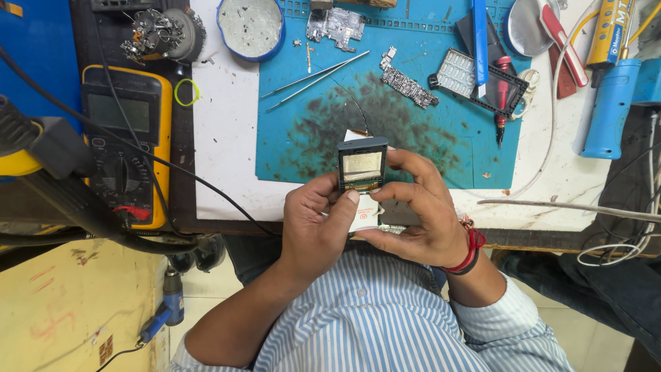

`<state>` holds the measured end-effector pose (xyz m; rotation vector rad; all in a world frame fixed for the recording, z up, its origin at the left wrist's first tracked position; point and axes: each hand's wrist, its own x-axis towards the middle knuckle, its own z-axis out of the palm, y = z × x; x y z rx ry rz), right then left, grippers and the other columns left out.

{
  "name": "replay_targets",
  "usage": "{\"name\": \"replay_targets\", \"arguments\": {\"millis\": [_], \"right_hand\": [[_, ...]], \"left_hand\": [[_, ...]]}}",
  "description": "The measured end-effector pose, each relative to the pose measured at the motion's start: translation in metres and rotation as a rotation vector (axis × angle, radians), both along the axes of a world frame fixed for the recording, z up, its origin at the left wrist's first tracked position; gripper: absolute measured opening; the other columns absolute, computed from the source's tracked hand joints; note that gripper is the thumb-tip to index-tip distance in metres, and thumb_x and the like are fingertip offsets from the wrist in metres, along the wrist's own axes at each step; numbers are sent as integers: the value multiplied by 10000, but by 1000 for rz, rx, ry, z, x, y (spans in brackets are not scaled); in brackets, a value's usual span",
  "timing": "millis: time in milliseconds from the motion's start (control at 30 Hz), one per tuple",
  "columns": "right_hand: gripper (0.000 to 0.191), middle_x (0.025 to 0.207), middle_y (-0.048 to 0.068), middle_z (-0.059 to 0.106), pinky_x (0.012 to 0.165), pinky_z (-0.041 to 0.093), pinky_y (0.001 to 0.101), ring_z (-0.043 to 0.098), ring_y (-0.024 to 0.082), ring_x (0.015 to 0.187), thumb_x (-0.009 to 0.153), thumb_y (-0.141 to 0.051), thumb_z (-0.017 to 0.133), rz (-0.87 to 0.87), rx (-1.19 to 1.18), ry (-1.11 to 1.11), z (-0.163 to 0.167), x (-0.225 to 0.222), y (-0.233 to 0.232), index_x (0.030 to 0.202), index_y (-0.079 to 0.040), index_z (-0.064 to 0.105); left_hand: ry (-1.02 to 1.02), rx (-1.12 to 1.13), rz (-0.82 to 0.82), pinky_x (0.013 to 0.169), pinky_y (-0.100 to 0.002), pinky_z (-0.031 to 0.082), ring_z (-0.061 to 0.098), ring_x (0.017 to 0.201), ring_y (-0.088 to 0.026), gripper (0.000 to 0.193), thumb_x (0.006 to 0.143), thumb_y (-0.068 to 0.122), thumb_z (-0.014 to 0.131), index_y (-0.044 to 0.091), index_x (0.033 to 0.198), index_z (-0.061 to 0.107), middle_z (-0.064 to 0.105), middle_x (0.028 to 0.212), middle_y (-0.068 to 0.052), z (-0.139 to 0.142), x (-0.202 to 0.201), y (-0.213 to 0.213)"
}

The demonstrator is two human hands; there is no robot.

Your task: The person uses a soldering iron and tweezers to solder components on a small circuit board. They then pick up a small electronic device, open its casing, and inspect the internal components.

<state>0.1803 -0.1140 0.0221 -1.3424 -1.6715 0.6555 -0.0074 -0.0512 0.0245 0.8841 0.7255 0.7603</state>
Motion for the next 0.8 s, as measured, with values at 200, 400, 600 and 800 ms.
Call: {"name": "replay_targets", "arguments": {"millis": [200, 400, 600, 800], "right_hand": [[604, 1504, 211, 450, 1167, 432, 445, 509, 349, 1392, 734, -258, 967, -1, 8, 5, -1, 0, 0, 1205, -89, 628], [609, 1494, 209, 467, 1160, 423, 442, 512, 346, 1389, 726, -262, 965, 5, 20, 3, 0, 0, 1, 1203, -90, 629], [607, 1500, 213, 463, 1170, 420, 443, 508, 348, 1403, 730, -261, 964, -4, 16, 2, 1, 0, 1, 1207, -93, 628], [606, 1498, 215, 467, 1171, 422, 445, 514, 344, 1397, 725, -259, 964, -7, -1, 2, 2, 0, 0, 1204, -92, 633]], "left_hand": [[-39, -22, -8, 872, -281, 592, 707, 975, -115, 297, 1040, 26, 555, -104, 1298, 626, 745, 1105, -144, 1, 1, 1], [-28, -13, -2, 870, -275, 586, 702, 973, -109, 302, 1039, 28, 563, -98, 1304, 636, 746, 1107, -136, 1, 1, 1], [-41, -28, -3, 859, -272, 582, 700, 956, -102, 276, 1043, 40, 579, -85, 1273, 665, 752, 1093, -121, -2, 0, 1], [-41, -53, -16, 830, -267, 579, 698, 920, -93, 261, 1046, 53, 582, -76, 1250, 682, 757, 1060, -108, -3, -1, 1]]}}
